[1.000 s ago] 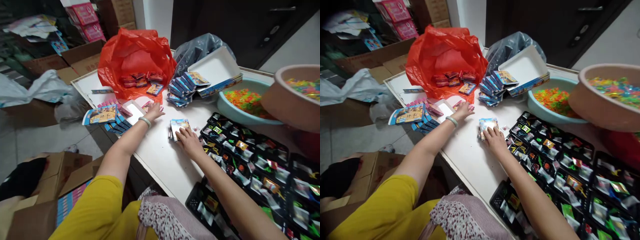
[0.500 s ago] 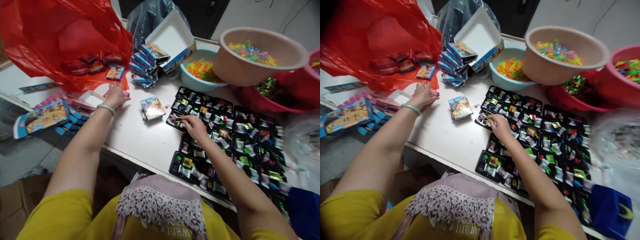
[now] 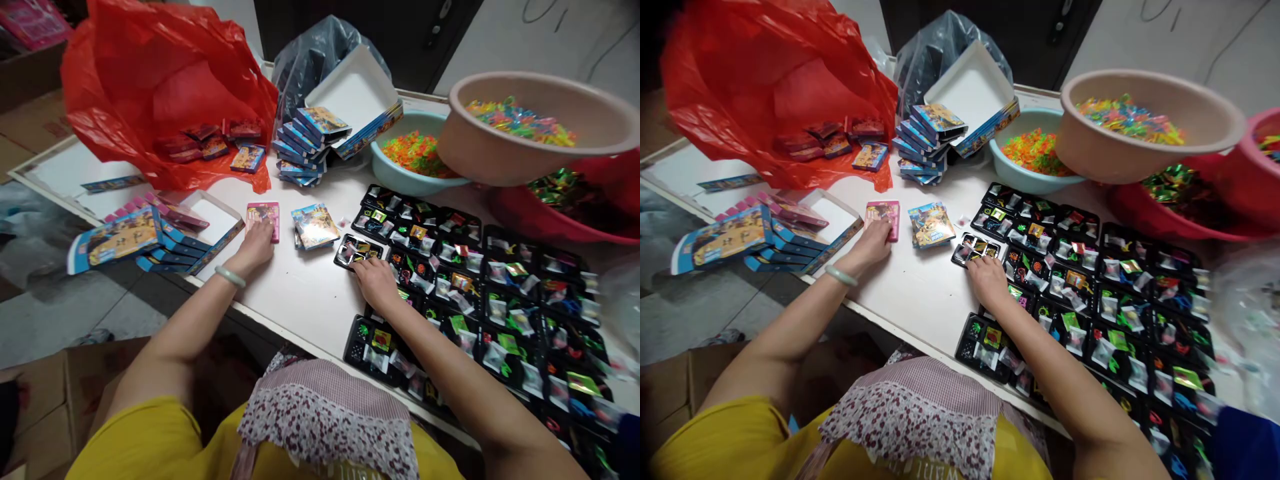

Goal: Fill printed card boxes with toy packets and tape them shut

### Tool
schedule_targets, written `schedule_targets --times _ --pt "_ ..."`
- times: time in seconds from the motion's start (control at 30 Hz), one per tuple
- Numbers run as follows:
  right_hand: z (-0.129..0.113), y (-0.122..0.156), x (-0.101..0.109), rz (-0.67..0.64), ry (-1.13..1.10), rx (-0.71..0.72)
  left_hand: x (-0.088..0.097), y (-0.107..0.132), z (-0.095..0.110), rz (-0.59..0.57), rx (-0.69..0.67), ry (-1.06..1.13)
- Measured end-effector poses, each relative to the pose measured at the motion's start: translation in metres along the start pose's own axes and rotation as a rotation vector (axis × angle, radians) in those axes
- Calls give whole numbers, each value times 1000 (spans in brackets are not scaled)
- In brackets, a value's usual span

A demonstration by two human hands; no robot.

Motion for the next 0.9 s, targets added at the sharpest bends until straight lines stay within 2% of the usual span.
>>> schedule_targets --times 0.1,0.17,0.23,0.3,0.37,0.5,0.57,0.67,0.73,0.9 --pt "-7 8 -7 26 -58 81 -13 53 16 105 -92 -18" --pt "-12 11 -7 60 -115 140 -16 83 19 174 -76 1" --pt "-13 11 -6 93 -174 201 -15 106 18 216 -40 14" --pt "-11 8 -3 95 -196 238 -12 118 17 207 -18 13" --pt "-7 3 -2 64 -175 227 -11 122 19 182 -4 1" --pt "-1 -7 -5 -1 -143 150 -11 114 28 181 -11 -25" --pt "0 -11 -7 -16 -151 130 -12 110 32 163 -119 12" --pt "0 -16 -11 -48 -169 108 -13 111 36 94 -362 153" --pt "0 -18 -12 -66 -184 119 -11 111 42 64 -448 250" --pt "-4 -17 -14 -12 -227 154 -8 84 69 116 -355 226"
Point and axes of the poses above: each hand's wrist, its own y-axis away from the middle knuckle, its own x-axis out of the back of the hand, z = x × y, the point moved 2 cm from there along -y, towards the middle knuckle, and after that the axes turned 4 degrees about -x, right-handed, at the moved point
